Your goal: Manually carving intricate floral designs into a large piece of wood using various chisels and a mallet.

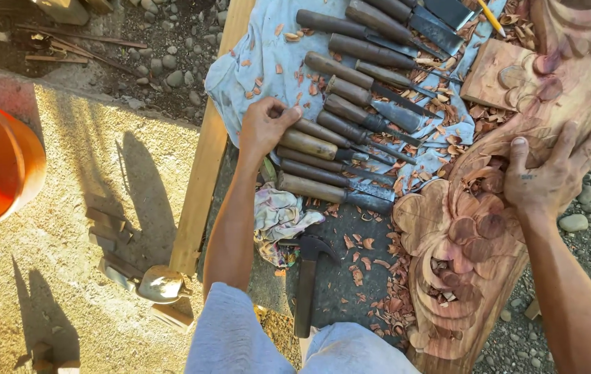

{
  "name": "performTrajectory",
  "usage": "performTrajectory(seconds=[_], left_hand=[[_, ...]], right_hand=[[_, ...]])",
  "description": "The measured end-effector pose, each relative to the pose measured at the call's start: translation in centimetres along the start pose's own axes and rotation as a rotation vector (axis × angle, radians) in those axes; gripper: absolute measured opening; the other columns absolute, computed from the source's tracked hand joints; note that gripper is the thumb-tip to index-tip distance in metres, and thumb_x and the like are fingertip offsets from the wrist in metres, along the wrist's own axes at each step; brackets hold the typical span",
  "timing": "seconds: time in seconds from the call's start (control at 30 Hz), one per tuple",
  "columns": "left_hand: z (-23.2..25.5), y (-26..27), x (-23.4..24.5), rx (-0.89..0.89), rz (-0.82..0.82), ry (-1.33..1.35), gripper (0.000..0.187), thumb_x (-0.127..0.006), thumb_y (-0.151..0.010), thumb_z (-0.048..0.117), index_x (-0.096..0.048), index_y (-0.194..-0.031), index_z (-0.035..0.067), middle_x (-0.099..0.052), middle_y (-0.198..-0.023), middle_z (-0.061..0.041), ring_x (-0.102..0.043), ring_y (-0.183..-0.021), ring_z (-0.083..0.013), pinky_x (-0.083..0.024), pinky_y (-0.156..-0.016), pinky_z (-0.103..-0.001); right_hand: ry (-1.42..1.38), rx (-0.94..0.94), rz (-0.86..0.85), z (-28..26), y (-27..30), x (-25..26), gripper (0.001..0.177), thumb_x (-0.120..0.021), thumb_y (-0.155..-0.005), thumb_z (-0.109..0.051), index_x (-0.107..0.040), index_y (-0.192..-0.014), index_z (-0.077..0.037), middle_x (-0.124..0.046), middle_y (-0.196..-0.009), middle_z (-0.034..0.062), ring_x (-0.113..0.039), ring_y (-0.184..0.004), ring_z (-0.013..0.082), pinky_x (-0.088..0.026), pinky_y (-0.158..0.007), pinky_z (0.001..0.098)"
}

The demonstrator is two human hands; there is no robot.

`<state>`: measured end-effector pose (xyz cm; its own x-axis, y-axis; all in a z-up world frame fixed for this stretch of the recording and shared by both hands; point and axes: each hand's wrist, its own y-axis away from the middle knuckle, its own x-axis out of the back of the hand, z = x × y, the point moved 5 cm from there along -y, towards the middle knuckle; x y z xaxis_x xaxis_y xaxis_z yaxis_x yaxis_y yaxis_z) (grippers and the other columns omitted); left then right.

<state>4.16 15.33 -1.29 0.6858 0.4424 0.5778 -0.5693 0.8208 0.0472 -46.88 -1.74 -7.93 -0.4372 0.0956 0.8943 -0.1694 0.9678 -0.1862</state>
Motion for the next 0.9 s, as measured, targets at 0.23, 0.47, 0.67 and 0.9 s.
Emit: performTrajectory(seconds=[0.23, 0.47, 0.67, 0.9], left_hand=[[2.3, 1.5, 1.2, -0.042, 0.156, -0.223, 0.047, -0.086, -0.083, 0.047, -0.077, -0.097, 0.002, -0.068, -0.069, -0.008, -0.064, -0.065, -0.0134, -0.051, -0.063, -0.034], [-0.9, 3.9, 1.7, -0.351, -0.062, 0.168, 0.059, -0.084, -0.093, 0.026, -0.058, -0.14, 0.002, -0.07, -0.112, -0.006, -0.067, -0.102, -0.0155, -0.055, -0.089, -0.033], [2.2, 3.8, 1.1, -0.106, -0.036, 0.207, 0.052, -0.089, -0.082, 0.03, -0.058, -0.118, 0.006, -0.06, -0.075, 0.001, -0.053, -0.069, -0.0074, -0.045, -0.062, -0.028], [2.4, 5.1, -0.1, -0.288, 0.165, -0.191, 0.049, -0.091, -0.084, 0.039, -0.056, -0.087, 0.004, -0.056, -0.068, -0.007, -0.055, -0.063, -0.0205, -0.045, -0.061, -0.037]], right_hand=[[-0.01, 0.016, -0.009, -0.5, 0.0, 0.4, 0.077, -0.059, -0.104, -0.041, -0.035, -0.164, 0.0, -0.015, -0.172, 0.0354, -0.028, -0.154, 0.0555, -0.033, -0.13, 0.0582], [0.001, 0.038, 0.012, 0.2, 0.3, -0.1, 0.072, -0.063, -0.108, -0.038, -0.035, -0.162, 0.001, -0.015, -0.172, 0.0345, -0.027, -0.156, 0.0544, -0.033, -0.127, 0.0577], [-0.002, 0.02, 0.01, -1.5, -0.1, 1.2, 0.071, -0.065, -0.109, -0.038, -0.036, -0.162, 0.0, -0.018, -0.17, 0.0357, -0.028, -0.153, 0.0568, -0.032, -0.124, 0.0612], [-0.009, 0.017, 0.005, -0.9, 0.2, 0.9, 0.07, -0.062, -0.106, -0.036, -0.034, -0.161, -0.001, -0.018, -0.168, 0.0348, -0.029, -0.154, 0.0573, -0.031, -0.128, 0.0615]])
